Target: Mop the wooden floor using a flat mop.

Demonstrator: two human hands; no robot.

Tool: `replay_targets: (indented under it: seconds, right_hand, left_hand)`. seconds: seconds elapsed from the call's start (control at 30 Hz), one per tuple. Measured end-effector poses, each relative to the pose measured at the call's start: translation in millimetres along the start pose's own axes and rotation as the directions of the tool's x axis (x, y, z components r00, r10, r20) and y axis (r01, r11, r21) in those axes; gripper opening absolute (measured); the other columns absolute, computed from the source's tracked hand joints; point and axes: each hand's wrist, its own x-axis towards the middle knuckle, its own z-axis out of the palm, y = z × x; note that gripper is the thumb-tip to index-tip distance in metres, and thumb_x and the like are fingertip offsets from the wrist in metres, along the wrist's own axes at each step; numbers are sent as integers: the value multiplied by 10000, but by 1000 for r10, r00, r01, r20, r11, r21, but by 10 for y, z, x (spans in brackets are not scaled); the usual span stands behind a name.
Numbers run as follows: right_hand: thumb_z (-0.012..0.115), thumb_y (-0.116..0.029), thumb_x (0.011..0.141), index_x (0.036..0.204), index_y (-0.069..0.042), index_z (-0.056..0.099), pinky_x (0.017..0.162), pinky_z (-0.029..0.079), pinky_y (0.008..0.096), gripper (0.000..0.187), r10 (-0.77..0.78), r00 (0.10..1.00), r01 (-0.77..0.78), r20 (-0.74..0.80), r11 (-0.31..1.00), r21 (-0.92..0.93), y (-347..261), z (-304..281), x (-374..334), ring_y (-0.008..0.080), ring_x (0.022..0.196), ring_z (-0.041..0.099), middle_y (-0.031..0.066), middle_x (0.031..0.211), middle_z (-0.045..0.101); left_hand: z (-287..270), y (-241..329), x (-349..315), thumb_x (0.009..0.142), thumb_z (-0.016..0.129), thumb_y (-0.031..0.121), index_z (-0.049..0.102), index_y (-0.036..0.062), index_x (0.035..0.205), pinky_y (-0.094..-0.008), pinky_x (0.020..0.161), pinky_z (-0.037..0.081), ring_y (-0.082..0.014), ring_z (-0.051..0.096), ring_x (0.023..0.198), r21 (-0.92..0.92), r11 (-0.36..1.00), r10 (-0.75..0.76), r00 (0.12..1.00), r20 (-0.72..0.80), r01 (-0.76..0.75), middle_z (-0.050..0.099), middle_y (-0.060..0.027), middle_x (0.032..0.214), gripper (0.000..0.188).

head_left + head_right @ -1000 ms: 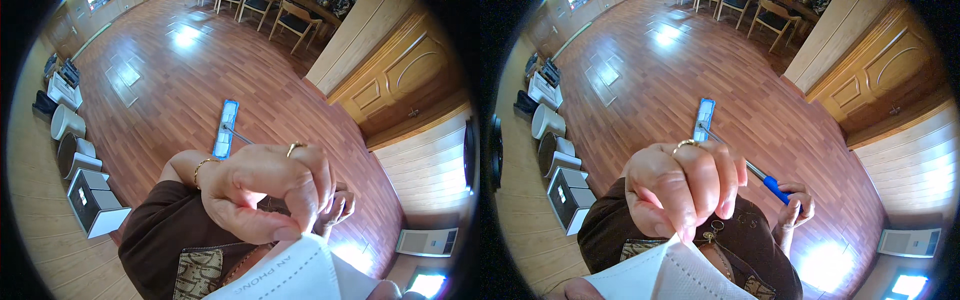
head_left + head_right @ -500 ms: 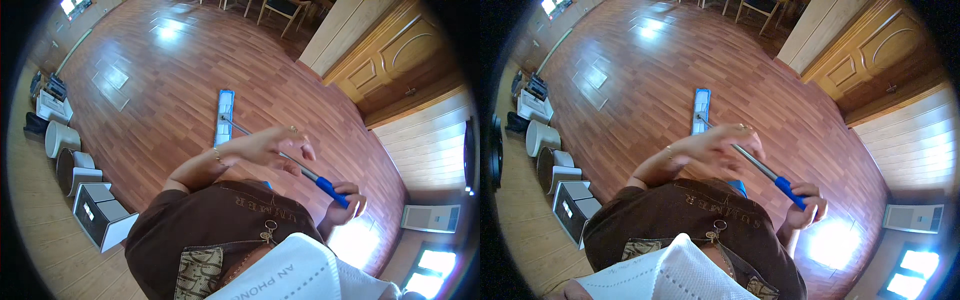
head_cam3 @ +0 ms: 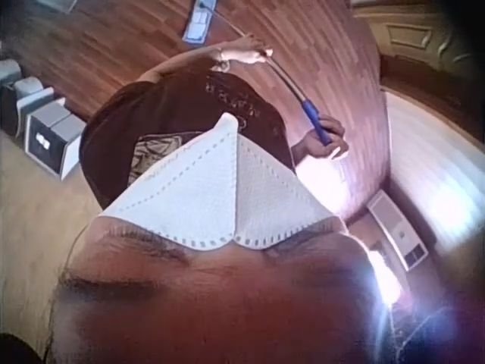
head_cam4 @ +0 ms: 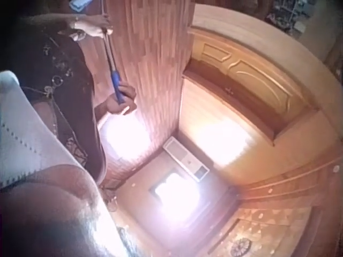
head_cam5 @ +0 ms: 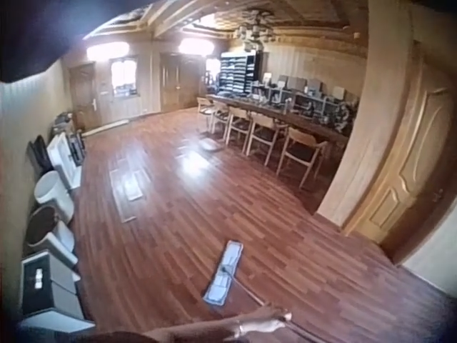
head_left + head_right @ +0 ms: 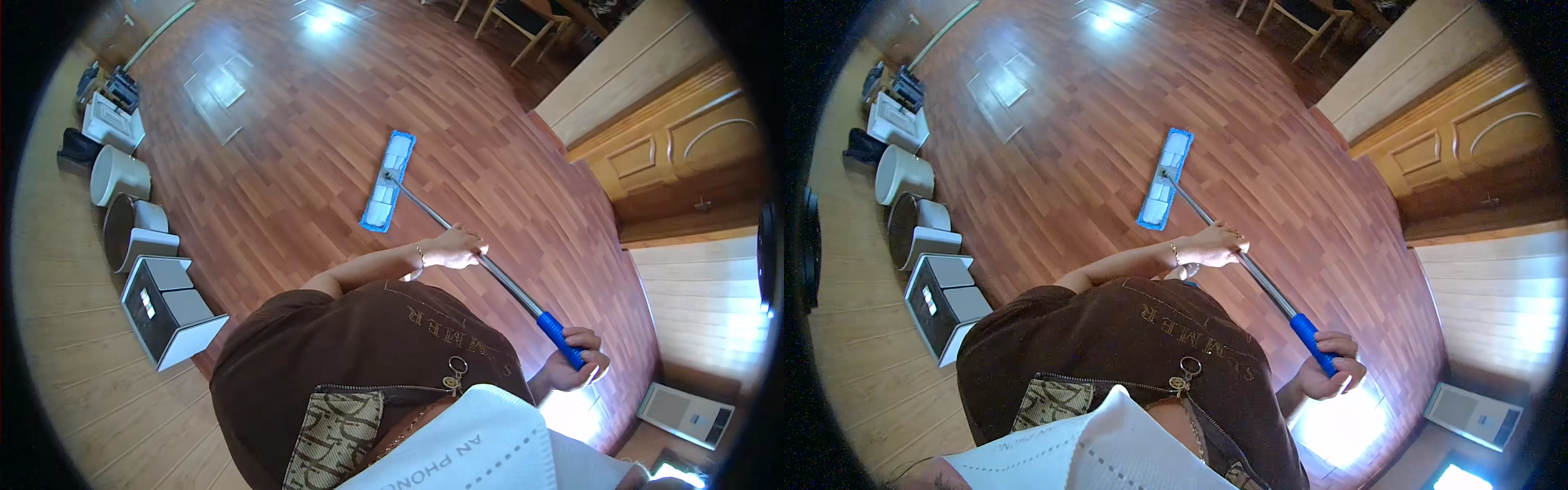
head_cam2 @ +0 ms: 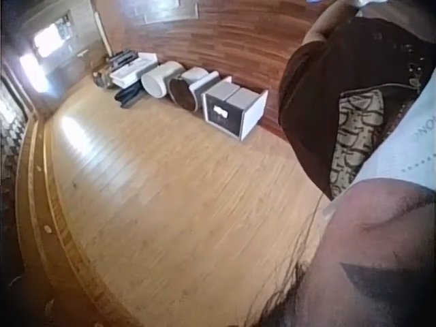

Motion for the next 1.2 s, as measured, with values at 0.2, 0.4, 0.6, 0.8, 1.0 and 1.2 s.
replay_targets:
  seconds: [0.2,0.4,0.6,0.8,1.0,1.2]
  right_hand:
    - [517,-344,930,805,-40,481,661,510,432,330,59,986,-74,158,993,90,587,510,125,335,669,609,236,708,603]
    - [568,-91,885,971,-26,529,835,470,478,115,15,770,-294,638,896,334,1343,1145,321,355,953,601,237,974,627]
    - [640,-60,822,989,-25,575,932,434,488,182,-137,456,-317,880,898,304,1648,1942,389,367,1044,578,166,1033,630]
    - [704,-122,805,983,-45,579,994,415,465,232,-181,358,-385,916,865,322,1638,2469,315,348,1121,550,143,1054,630]
    - [686,-112,805,915,-45,620,966,421,434,145,-43,283,-498,958,847,185,1691,2527,339,313,1160,531,129,1051,642]
    - [655,-154,839,811,-9,610,1007,381,458,154,55,195,-558,979,827,65,1730,2674,491,324,1186,501,106,1026,662]
  left_hand:
    - [-369,-594,-157,827,652,221,556,163,889,-450,813,385,-262,614,904,24,976,-215,973,-89,218,625,-43,871,128]
    - [-685,-1519,-511,801,605,84,523,98,779,-403,650,437,-326,601,752,-17,925,-360,865,-348,379,598,-120,729,86]
    - [-925,-2016,-1166,733,580,12,525,136,858,-422,684,417,-334,593,809,-48,795,-552,688,-471,605,580,-90,816,184]
    - [-857,-2174,-1988,847,521,181,595,114,883,-367,681,435,-240,587,781,-245,648,-687,415,-596,721,601,-59,808,106]
    - [-892,-1906,-2288,790,528,13,559,74,949,-465,720,458,-393,589,859,-94,599,-623,388,-679,795,591,-179,858,174]
    - [-976,-2008,-2405,797,521,7,506,44,885,-477,731,421,-406,537,870,-19,651,-531,439,-725,758,557,-190,867,96]
